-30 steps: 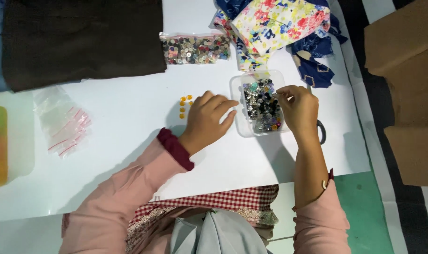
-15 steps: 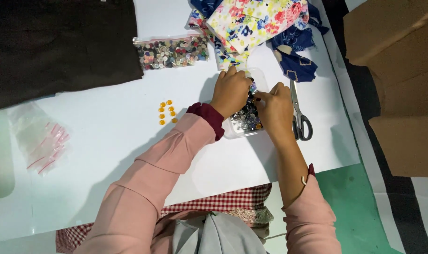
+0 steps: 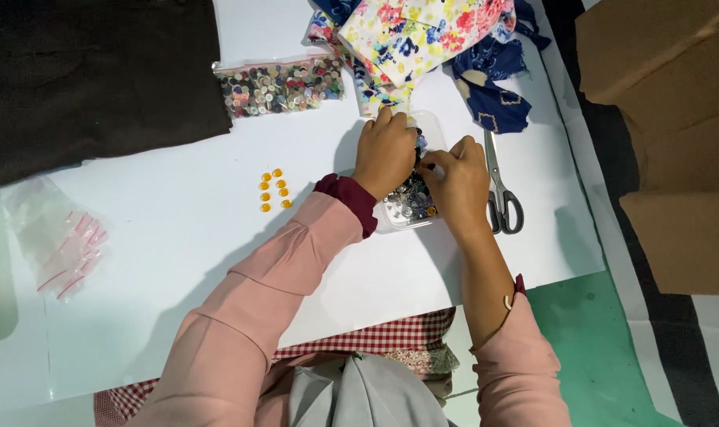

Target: Sorting yellow and brown buttons from a mixed container into small plastic bags on a workstation.

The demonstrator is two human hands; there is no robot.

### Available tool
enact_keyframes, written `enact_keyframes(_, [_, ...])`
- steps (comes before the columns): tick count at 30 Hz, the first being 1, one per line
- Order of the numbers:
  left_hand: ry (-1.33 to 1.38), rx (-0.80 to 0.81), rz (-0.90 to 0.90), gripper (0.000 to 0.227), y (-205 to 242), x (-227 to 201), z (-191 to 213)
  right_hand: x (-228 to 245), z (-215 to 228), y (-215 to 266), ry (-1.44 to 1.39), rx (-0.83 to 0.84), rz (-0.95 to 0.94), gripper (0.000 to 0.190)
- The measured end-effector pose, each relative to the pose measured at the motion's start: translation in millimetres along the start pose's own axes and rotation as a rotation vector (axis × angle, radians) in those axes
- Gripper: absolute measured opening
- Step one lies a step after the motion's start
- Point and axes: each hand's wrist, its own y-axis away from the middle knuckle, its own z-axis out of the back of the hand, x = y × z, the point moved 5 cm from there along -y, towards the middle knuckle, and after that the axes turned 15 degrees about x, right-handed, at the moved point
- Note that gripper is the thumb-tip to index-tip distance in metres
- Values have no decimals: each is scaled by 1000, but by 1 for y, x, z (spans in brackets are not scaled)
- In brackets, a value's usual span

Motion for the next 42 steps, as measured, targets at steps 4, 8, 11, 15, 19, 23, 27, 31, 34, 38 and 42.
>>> enact_keyframes(4, [40,-79,-50,8,8,-3,18,-1,4,-1,-76,-53,25,14])
enact_keyframes(8, [149,-208,-98,13,23,-5,45,-6,3,0,-143,-64,-4,10])
enact_keyframes(11, [214,-298,-135,15,45,-1,63,-8,5,0,-186,-86,-8,8])
enact_keyframes(15, [279,-325,-146,21,87,6,99,6,22,1,-199,-128,28,6])
enact_keyframes(19, [234,-354,-140,21,130,25,129,32,32,3,-202,-183,65,6])
enact_keyframes(23, [208,-290,-21,22,168,50,142,69,31,2,-310,-169,141,10])
enact_keyframes(27, [166,-264,68,27,204,67,141,113,18,1,-393,-9,206,11])
enact_keyframes(31, [123,-230,149,26,230,81,136,150,-15,3,-484,142,246,12])
enact_keyframes(34, [95,-153,282,21,240,89,133,174,-34,5,-540,311,248,12])
enact_keyframes(38, [82,-87,343,18,242,91,129,187,-55,4,-459,441,211,9])
enact_keyframes(42, [68,1,373,14,241,88,125,191,-60,3,-350,441,196,8])
